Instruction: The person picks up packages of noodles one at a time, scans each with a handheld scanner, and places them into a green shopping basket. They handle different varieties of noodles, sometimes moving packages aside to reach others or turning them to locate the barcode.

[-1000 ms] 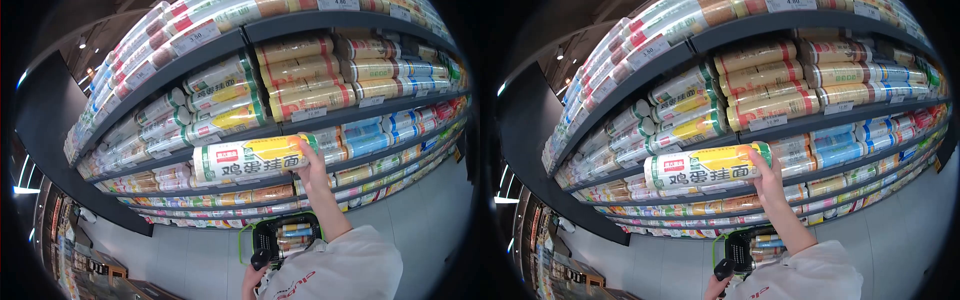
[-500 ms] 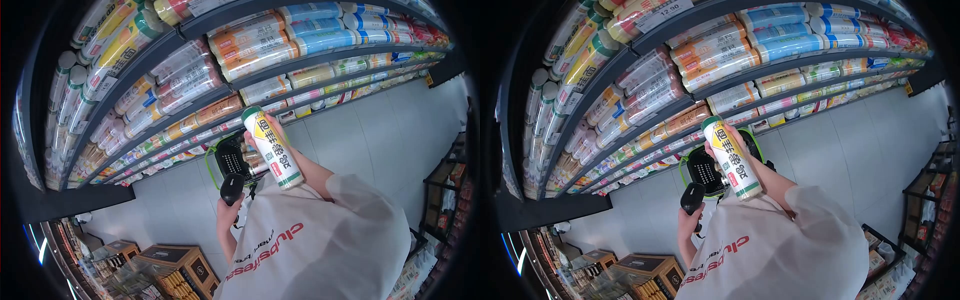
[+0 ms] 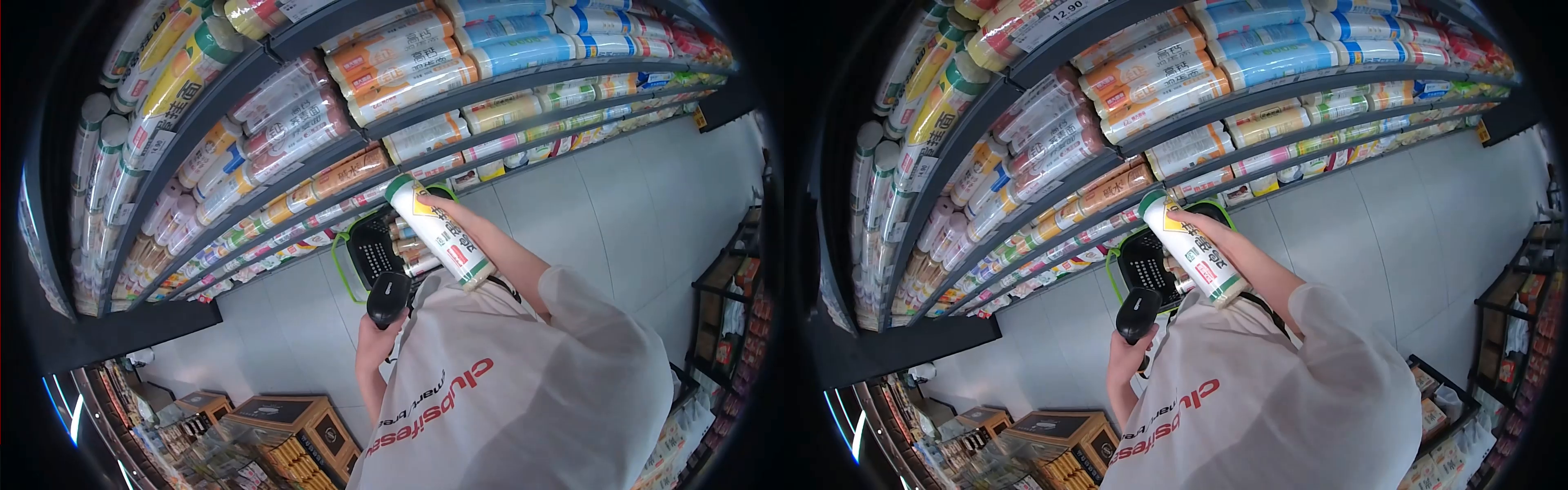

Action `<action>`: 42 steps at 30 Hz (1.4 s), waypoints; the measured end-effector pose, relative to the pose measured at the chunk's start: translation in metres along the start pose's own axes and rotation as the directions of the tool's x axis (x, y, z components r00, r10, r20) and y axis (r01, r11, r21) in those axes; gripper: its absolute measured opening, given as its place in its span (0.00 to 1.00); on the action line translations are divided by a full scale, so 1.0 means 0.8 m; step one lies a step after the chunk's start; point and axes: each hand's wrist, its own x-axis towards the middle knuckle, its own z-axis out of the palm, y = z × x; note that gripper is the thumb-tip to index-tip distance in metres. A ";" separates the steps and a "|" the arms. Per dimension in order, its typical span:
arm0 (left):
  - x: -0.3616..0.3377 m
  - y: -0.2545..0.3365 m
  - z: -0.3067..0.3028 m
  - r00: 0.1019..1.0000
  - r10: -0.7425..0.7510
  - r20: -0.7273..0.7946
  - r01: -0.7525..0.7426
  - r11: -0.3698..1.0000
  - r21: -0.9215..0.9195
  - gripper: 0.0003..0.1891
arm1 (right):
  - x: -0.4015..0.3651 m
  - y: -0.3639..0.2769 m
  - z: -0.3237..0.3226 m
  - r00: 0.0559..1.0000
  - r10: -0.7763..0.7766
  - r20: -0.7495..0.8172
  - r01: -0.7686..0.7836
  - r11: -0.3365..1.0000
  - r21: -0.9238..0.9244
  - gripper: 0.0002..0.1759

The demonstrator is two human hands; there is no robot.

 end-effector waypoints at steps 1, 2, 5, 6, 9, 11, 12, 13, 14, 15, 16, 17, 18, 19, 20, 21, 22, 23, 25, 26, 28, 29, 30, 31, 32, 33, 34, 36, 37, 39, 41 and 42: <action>0.000 0.001 0.000 1.000 -0.001 -0.006 0.001 1.000 0.004 0.10 | -0.006 -0.006 0.009 0.997 -0.059 0.050 0.058 0.998 0.026 0.29; -0.001 0.001 0.001 1.000 -0.002 -0.012 0.002 1.000 0.008 0.10 | -0.005 -0.006 0.009 0.992 -0.076 0.097 0.072 0.996 0.043 0.31; 0.003 -0.006 0.002 1.000 0.024 -0.014 -0.024 1.000 -0.005 0.09 | 0.008 -0.005 -0.006 0.965 -0.085 0.250 0.076 0.996 0.045 0.39; 0.001 -0.003 0.002 0.999 0.026 -0.030 -0.026 1.000 0.000 0.09 | 0.012 0.000 -0.012 0.962 -0.046 0.269 0.029 0.998 0.064 0.39; 0.002 0.004 0.006 0.995 0.065 -0.076 -0.066 0.998 -0.007 0.08 | 0.021 0.013 -0.022 0.934 0.028 0.357 -0.071 0.992 0.108 0.41; 0.007 -0.001 0.007 0.985 0.131 -0.113 -0.136 0.990 -0.039 0.08 | 0.029 0.020 -0.016 0.895 0.032 0.446 -0.090 0.990 0.110 0.40; 0.006 0.003 0.008 0.983 0.129 -0.130 -0.139 0.988 -0.068 0.08 | 0.029 0.020 -0.010 0.875 0.039 0.482 -0.101 0.990 0.103 0.40; 0.005 0.011 0.009 0.981 0.127 -0.148 -0.143 0.985 -0.098 0.07 | 0.025 0.020 -0.004 0.861 0.057 0.506 -0.114 0.990 0.082 0.40; 0.004 0.016 0.009 0.978 0.125 -0.165 -0.147 0.981 -0.127 0.07 | 0.023 0.021 0.001 0.845 0.076 0.529 -0.127 0.990 0.060 0.39; 0.004 0.017 0.009 0.977 0.129 -0.169 -0.153 0.978 -0.139 0.07 | 0.021 0.025 0.009 0.901 0.111 0.419 -0.138 0.990 0.035 0.37; 0.004 0.019 0.008 0.976 0.134 -0.173 -0.161 0.975 -0.152 0.07 | 0.019 0.023 0.014 0.903 0.152 0.402 -0.159 0.987 -0.016 0.37; 0.004 0.020 0.007 0.975 0.138 -0.177 -0.167 0.972 -0.164 0.07 | 0.013 0.021 0.018 0.904 0.192 0.381 -0.181 0.981 -0.065 0.37; 0.003 0.021 0.007 0.974 0.135 -0.181 -0.163 0.974 -0.156 0.07 | 0.002 0.016 0.030 0.904 0.233 0.359 -0.206 0.972 -0.113 0.37; 0.002 0.022 0.007 0.974 0.133 -0.184 -0.161 0.976 -0.149 0.07 | -0.007 0.011 0.043 0.906 0.241 0.348 -0.197 0.968 -0.156 0.37; 0.002 0.023 0.006 0.973 0.133 -0.188 -0.160 0.977 -0.141 0.07 | -0.009 0.009 0.049 0.906 0.260 0.334 -0.202 0.959 -0.199 0.37; 0.002 0.022 0.005 0.974 0.125 -0.191 -0.154 0.978 -0.143 0.07 | -0.010 0.009 0.053 0.906 0.278 0.318 -0.206 0.948 -0.242 0.37; 0.001 0.020 0.005 0.974 0.117 -0.194 -0.147 0.978 -0.145 0.07 | -0.011 0.008 0.057 0.906 0.296 0.302 -0.211 0.935 -0.284 0.37; 0.000 0.018 0.004 0.974 0.109 -0.198 -0.140 0.979 -0.149 0.07 | -0.012 0.006 0.062 0.896 0.349 0.276 -0.261 0.915 -0.308 0.37; -0.001 0.013 0.002 0.970 0.109 -0.219 -0.141 0.981 -0.136 0.07 | -0.006 0.011 0.065 0.884 0.363 0.295 -0.264 0.908 -0.326 0.37; -0.002 0.010 0.001 0.967 0.108 -0.230 -0.141 0.981 -0.131 0.07 | -0.001 0.014 0.064 0.877 0.371 0.304 -0.266 0.904 -0.336 0.37; -0.002 0.002 -0.002 0.964 0.089 -0.249 -0.122 0.985 -0.119 0.07 | 0.007 0.022 0.058 0.879 0.357 0.315 -0.274 0.921 -0.278 0.38; -0.003 -0.001 -0.004 0.963 0.079 -0.258 -0.111 0.987 -0.113 0.07 | 0.012 0.027 0.054 0.880 0.350 0.321 -0.279 0.928 -0.247 0.38; -0.005 -0.002 -0.007 0.962 0.066 -0.264 -0.099 0.989 -0.114 0.07 | 0.016 0.031 0.049 0.886 0.314 0.343 -0.260 0.946 -0.193 0.37; -0.007 -0.003 -0.009 0.961 0.052 -0.271 -0.086 0.989 -0.116 0.08 | 0.016 0.036 0.042 0.909 0.260 0.326 -0.231 0.965 -0.125 0.36; -0.009 -0.004 -0.011 0.960 0.037 -0.278 -0.072 0.990 -0.118 0.08 | 0.014 0.040 0.034 0.930 0.208 0.304 -0.201 0.978 -0.057 0.35; -0.010 -0.007 -0.014 0.959 0.010 -0.283 -0.048 0.991 -0.128 0.08 | 0.022 0.047 0.017 0.932 0.208 0.298 -0.222 0.975 0.015 0.34; -0.012 -0.010 -0.017 0.957 -0.017 -0.289 -0.024 0.990 -0.138 0.08 | 0.025 0.053 0.003 0.950 0.202 0.237 -0.222 0.973 0.062 0.35; -0.016 -0.018 -0.023 0.952 -0.056 -0.302 0.013 0.989 -0.144 0.09 | 0.034 0.067 -0.031 0.965 0.223 0.141 -0.242 0.961 0.134 0.35; -0.018 -0.021 -0.026 0.949 -0.066 -0.309 0.024 0.990 -0.140 0.10 | 0.038 0.072 -0.047 0.968 0.233 0.089 -0.245 0.955 0.165 0.34; -0.020 -0.028 -0.032 0.945 -0.089 -0.315 0.048 0.989 -0.138 0.11 | 0.041 0.080 -0.071 0.961 0.274 -0.026 -0.263 0.942 0.211 0.32; -0.023 -0.034 -0.038 0.943 -0.113 -0.313 0.073 0.988 -0.138 0.11 | 0.078 0.108 -0.133 0.958 0.282 -0.053 -0.275 0.955 0.110 0.32; -0.023 -0.037 -0.042 0.943 -0.125 -0.307 0.086 0.987 -0.139 0.11 | 0.094 0.120 -0.155 0.946 0.303 -0.117 -0.294 0.952 0.088 0.30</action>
